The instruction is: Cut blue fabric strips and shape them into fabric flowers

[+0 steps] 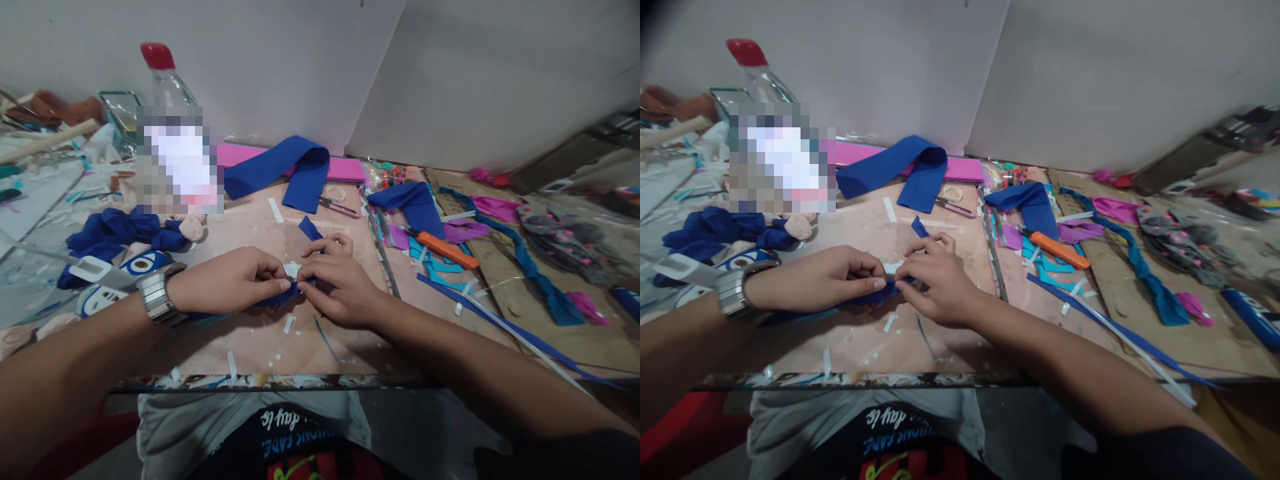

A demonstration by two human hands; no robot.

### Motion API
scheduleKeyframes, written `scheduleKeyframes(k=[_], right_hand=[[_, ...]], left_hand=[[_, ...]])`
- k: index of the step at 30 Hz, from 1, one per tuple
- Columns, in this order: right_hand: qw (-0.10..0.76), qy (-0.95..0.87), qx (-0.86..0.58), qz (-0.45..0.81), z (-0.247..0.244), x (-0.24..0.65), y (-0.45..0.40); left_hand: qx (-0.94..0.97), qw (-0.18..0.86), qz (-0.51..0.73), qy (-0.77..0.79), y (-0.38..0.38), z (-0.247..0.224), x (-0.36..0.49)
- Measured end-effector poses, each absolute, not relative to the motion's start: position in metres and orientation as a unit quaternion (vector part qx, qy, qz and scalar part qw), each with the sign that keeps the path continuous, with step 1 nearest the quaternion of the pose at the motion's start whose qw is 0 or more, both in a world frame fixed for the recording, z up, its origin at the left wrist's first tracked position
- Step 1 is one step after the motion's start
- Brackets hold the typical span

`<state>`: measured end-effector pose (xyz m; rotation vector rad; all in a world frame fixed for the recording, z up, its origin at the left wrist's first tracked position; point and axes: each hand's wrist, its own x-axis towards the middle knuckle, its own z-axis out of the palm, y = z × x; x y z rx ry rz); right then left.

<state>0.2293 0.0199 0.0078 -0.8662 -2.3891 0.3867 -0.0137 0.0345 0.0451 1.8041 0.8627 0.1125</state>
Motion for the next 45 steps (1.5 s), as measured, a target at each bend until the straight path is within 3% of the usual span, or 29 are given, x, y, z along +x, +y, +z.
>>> scheduleKeyframes(k=[4,19,25,35,45], right_hand=[[0.273,-0.892,-0.324,0.156,0.007,0.229,0.020],[0.270,-0.889,-0.341,0.143,0.007,0.228,0.020],[0.270,-0.893,-0.327,0.150,0.007,0.227,0.019],[0.323,-0.846,-0.408,0.115,0.007,0.233,0.027],[0.306,-0.853,-0.423,0.011,0.012,0.235,0.028]], left_hand=[[0.796,0.481,0.041,0.364,0.036,0.042,-0.013],[0.825,0.425,0.089,0.361,0.034,0.042,-0.010],[0.870,0.331,0.096,0.352,0.027,0.043,-0.005],[0.780,0.484,0.086,0.387,0.038,0.046,-0.014],[0.786,0.497,0.046,0.364,0.036,0.043,-0.013]])
